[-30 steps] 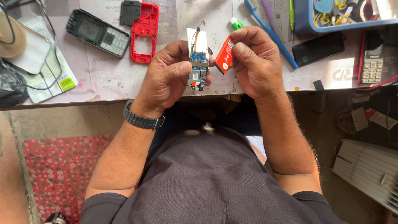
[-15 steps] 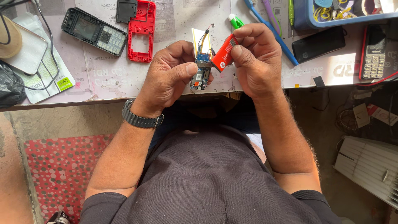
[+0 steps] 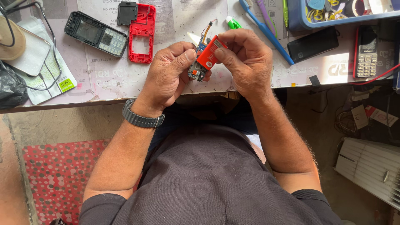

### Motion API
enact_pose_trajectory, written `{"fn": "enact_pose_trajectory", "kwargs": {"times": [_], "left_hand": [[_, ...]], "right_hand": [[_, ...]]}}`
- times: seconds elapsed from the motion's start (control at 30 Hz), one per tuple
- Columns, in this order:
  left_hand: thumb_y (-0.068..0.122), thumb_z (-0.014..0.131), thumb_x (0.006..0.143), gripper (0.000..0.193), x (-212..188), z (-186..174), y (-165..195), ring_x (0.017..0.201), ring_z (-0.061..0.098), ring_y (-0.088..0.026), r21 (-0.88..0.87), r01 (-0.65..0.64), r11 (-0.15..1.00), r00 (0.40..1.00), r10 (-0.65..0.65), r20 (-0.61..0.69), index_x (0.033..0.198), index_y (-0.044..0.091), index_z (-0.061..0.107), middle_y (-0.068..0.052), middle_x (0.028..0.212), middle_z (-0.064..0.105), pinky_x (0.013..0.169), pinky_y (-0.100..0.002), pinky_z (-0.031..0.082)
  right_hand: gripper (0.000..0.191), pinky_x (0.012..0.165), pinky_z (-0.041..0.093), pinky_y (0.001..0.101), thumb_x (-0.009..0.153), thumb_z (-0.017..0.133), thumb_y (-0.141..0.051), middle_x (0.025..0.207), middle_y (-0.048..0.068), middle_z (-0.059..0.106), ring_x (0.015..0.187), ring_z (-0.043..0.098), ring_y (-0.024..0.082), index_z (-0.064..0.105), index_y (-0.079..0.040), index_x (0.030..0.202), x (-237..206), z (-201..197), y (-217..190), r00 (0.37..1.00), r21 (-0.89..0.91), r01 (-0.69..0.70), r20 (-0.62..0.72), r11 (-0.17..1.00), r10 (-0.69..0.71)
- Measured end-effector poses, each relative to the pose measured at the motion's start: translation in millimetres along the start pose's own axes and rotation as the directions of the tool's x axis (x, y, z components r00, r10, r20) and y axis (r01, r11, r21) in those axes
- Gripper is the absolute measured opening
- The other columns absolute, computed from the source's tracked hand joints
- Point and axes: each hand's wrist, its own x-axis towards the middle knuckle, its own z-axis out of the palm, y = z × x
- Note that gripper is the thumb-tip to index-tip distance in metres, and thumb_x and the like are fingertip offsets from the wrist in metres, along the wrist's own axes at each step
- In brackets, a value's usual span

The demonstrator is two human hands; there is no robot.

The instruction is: The person removes a red battery from a disassembled mobile phone, connects a black cable to the motherboard, and repeatedly attaches and detaches the battery while inspecting the device. The person handles the phone components and cable throughout the clip.

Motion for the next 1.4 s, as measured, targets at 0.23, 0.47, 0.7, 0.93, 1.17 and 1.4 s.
{"fn": "enact_pose_trajectory", "kwargs": {"times": [0.23,0.47,0.7,0.93,1.17,1.4], "left_hand": [[0.001,0.064,0.101,0.030,-3.6,0.4,3.0,0.102,0.072,-0.022,0.100,-0.023,0.995,0.998,0.016,0.068,0.129,-0.008,0.062,-0.016,0.114,0.072,0.098,-0.037,0.062],[0.004,0.064,0.102,0.034,-1.4,0.5,1.1,0.105,0.072,-0.022,0.060,0.004,0.998,1.000,-0.003,-0.021,0.134,-0.008,0.061,-0.017,0.122,0.071,0.097,-0.039,0.064],[0.005,0.063,0.105,0.033,-0.4,4.7,-4.0,0.104,0.072,-0.020,0.126,-0.035,0.991,0.998,0.041,-0.046,0.135,-0.008,0.060,-0.016,0.121,0.071,0.094,-0.037,0.065],[0.000,0.063,0.103,0.036,-0.5,14.4,-15.7,0.103,0.072,-0.019,0.227,-0.166,0.960,0.970,0.201,-0.138,0.135,-0.006,0.049,-0.017,0.117,0.071,0.090,-0.034,0.065],[-0.008,0.061,0.101,0.046,-2.5,23.2,-17.0,0.112,0.070,-0.017,0.450,-0.238,0.861,0.947,0.309,-0.091,0.144,-0.007,0.044,-0.018,0.129,0.067,0.096,-0.031,0.064],[-0.008,0.058,0.102,0.049,-6.3,30.7,-15.6,0.112,0.071,-0.016,0.479,-0.209,0.853,0.950,0.293,-0.107,0.149,-0.006,0.045,-0.016,0.132,0.066,0.098,-0.031,0.065]], "right_hand": [[0.018,0.087,0.061,0.0248,0.104,0.076,0.004,0.125,0.011,0.064,0.097,0.066,0.011,0.069,0.002,0.121,-0.7,0.0,6.7,0.996,-0.160,0.081,-0.025,0.984,-0.086],[0.040,0.100,0.063,0.0301,0.096,0.081,0.003,0.141,0.013,0.053,0.119,0.063,0.017,0.064,0.000,0.132,-5.8,-6.8,-5.9,0.985,-0.173,0.133,0.132,0.976,-0.111],[0.045,0.098,0.063,0.0294,0.092,0.087,-0.001,0.141,0.013,0.056,0.119,0.065,0.017,0.066,-0.001,0.132,-6.4,-4.6,-4.4,0.992,-0.277,0.119,0.083,0.954,-0.099],[0.041,0.104,0.062,0.0314,0.094,0.085,-0.003,0.144,0.014,0.057,0.117,0.065,0.016,0.068,-0.001,0.131,-3.0,-6.7,-3.4,0.996,-0.274,0.065,0.078,0.960,-0.045],[0.044,0.106,0.061,0.0352,0.092,0.086,-0.004,0.144,0.016,0.057,0.125,0.067,0.020,0.067,-0.001,0.131,1.4,-10.0,-5.5,0.989,-0.296,0.075,0.143,0.952,-0.034],[0.050,0.106,0.061,0.0364,0.092,0.088,-0.002,0.147,0.015,0.054,0.129,0.065,0.022,0.063,-0.003,0.136,-0.5,-9.0,-3.2,0.984,-0.302,0.160,0.130,0.940,-0.125]]}}
